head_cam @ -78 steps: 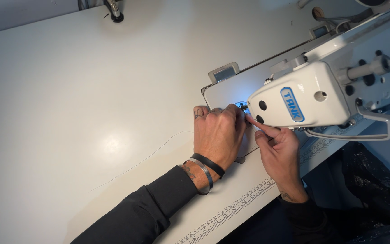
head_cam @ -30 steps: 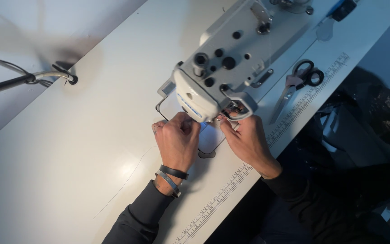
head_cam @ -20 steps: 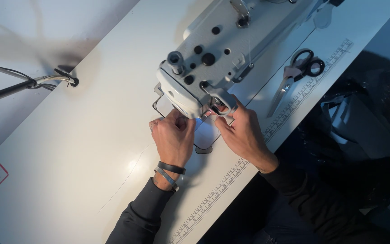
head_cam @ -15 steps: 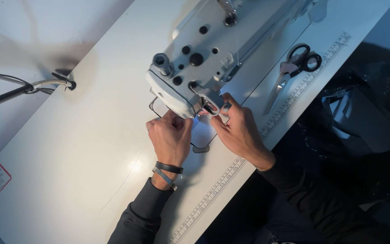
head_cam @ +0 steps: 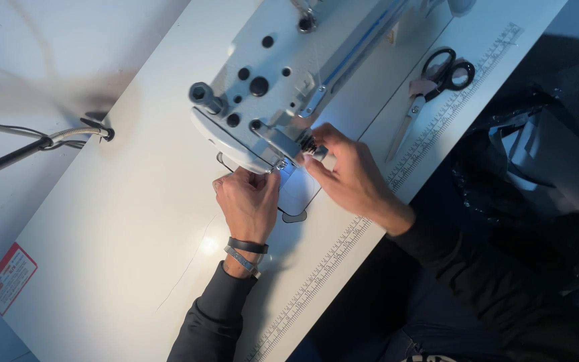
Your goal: Threading an industrial sewing machine at a workstation.
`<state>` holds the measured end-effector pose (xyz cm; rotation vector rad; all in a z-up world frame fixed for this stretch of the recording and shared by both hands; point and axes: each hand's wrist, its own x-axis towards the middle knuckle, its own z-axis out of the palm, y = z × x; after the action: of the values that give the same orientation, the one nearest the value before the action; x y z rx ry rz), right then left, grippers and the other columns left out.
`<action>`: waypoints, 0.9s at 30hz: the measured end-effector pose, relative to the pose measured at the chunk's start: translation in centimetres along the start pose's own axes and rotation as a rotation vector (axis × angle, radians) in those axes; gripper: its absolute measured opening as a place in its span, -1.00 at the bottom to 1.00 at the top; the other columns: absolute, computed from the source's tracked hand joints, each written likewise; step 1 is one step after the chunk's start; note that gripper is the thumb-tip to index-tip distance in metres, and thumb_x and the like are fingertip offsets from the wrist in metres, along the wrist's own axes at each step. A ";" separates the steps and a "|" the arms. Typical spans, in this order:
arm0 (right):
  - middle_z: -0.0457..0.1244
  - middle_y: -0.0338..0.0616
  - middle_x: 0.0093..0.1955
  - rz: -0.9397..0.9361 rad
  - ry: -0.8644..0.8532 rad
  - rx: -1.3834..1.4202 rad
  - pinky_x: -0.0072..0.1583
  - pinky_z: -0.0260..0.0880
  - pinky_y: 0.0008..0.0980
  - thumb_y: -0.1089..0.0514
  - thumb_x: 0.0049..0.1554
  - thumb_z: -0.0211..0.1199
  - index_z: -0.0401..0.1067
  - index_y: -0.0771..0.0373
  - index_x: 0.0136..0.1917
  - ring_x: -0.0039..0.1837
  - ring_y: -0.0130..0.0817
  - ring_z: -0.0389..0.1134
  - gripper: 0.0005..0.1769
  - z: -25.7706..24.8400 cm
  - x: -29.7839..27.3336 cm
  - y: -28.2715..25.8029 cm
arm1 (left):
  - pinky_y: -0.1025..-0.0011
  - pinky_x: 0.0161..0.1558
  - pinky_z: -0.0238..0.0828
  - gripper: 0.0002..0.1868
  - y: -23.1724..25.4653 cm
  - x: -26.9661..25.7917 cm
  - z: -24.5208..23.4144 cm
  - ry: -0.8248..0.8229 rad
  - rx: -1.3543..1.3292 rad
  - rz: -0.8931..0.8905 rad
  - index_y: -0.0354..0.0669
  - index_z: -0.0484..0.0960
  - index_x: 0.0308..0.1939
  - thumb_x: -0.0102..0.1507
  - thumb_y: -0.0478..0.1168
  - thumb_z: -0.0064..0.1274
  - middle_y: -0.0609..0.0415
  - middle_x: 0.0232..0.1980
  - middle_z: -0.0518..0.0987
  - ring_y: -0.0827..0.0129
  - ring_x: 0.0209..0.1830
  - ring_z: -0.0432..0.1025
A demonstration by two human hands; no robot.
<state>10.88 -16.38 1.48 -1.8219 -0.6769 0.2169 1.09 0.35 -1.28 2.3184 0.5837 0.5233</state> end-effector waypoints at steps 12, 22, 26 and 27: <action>0.34 0.05 -0.15 -0.357 -0.231 -0.167 -0.04 0.39 -0.11 0.36 0.05 0.29 0.39 0.35 -0.04 -0.06 0.05 0.40 -0.81 -1.4 5.0 4.8 | 0.33 -0.36 0.21 -0.60 0.7 -0.2 -0.2 -0.037 0.030 -0.073 -0.42 0.42 -0.69 0.13 -0.25 0.22 -0.11 -0.73 0.35 0.22 -0.68 0.18; 0.38 -0.09 -0.08 -0.425 -0.331 -0.158 0.26 0.28 -0.04 0.30 0.07 0.27 0.55 0.25 -0.13 0.10 -0.06 0.40 -0.92 -1.0 5.7 5.0 | 0.52 -0.41 0.32 -0.78 1.0 -0.5 -0.1 0.023 -0.185 -0.083 -0.42 0.62 -0.36 0.23 -0.27 0.26 0.10 -0.50 0.57 0.61 -0.48 0.36; 0.38 -0.09 -0.11 -0.435 -0.338 -0.194 0.29 0.25 -0.05 0.30 0.06 0.28 0.53 0.25 -0.20 0.11 -0.06 0.40 -0.97 -0.8 5.6 5.5 | 0.55 -0.36 0.40 -0.80 0.7 -0.6 0.0 0.020 -0.240 -0.057 -0.40 0.64 -0.31 0.23 -0.27 0.24 0.13 -0.43 0.62 0.64 -0.43 0.42; 0.37 -0.10 -0.17 -0.412 -0.359 -0.229 0.31 0.24 -0.05 0.29 0.06 0.29 0.50 0.25 -0.25 0.08 -0.08 0.40 -0.96 -0.9 5.6 5.4 | 0.54 -0.37 0.38 -0.80 0.7 -0.5 0.0 0.017 -0.225 -0.076 -0.41 0.64 -0.32 0.23 -0.27 0.24 0.11 -0.46 0.61 0.63 -0.45 0.41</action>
<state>17.71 -15.18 -2.18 -1.8272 -1.3575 0.1981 0.82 -0.39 -0.93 2.0733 0.5872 0.5437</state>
